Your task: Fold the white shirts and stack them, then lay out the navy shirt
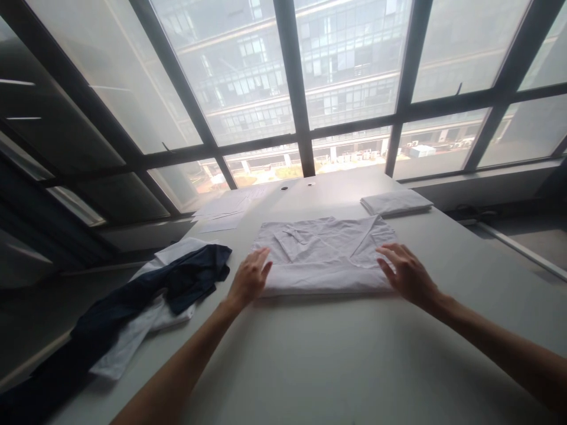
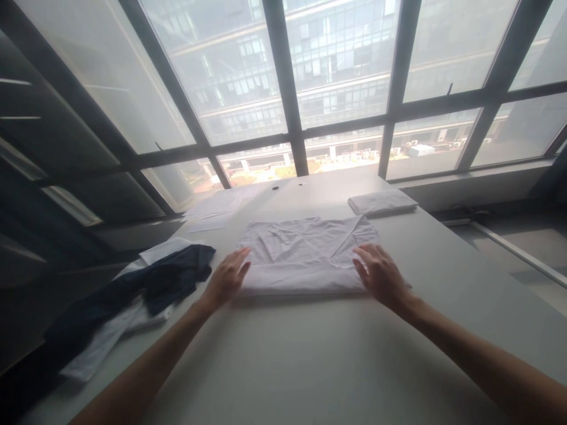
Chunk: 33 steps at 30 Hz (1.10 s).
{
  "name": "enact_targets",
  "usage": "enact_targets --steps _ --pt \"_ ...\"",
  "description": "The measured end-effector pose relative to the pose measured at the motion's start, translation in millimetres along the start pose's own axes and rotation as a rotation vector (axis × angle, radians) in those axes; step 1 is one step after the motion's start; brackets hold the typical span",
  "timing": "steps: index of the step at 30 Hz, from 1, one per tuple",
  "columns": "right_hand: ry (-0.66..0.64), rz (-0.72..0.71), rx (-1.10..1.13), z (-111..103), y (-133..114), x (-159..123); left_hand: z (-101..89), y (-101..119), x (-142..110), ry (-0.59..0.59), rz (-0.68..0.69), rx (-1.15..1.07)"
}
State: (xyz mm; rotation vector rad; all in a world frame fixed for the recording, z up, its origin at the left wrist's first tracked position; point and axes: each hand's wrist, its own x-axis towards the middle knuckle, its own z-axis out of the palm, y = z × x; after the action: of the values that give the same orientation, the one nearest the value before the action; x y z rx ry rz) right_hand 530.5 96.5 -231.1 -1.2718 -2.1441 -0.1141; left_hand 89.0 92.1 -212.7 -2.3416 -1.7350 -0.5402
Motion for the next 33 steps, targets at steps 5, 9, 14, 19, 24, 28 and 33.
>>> enact_targets --steps 5,9,14,19,24,28,33 --pt "-0.209 -0.192 0.135 33.5 -81.5 7.1 22.1 86.4 1.3 -0.23 0.335 -0.084" --pt "-0.37 -0.222 0.094 68.9 -98.1 7.3 48.3 92.0 -3.8 -0.336 0.275 -0.072" --pt "-0.421 -0.222 0.092 84.3 -86.9 5.1 52.5 76.0 -3.3 -0.323 0.248 -0.151" --pt "-0.444 -0.198 0.099 82.9 -87.6 4.6 41.7 36.9 -8.5 -0.333 0.129 -0.071" --pt "-0.478 -0.187 0.089 79.3 -90.1 6.7 35.7 -19.0 -26.9 -0.345 0.044 0.001" --pt "-0.494 -0.176 0.089 75.4 -91.0 6.5 30.6 -41.7 -36.1 -0.395 -0.098 0.053" --pt "-0.469 -0.113 0.071 72.1 -91.7 3.8 22.7 -44.6 -36.9 -0.475 -0.246 0.078"
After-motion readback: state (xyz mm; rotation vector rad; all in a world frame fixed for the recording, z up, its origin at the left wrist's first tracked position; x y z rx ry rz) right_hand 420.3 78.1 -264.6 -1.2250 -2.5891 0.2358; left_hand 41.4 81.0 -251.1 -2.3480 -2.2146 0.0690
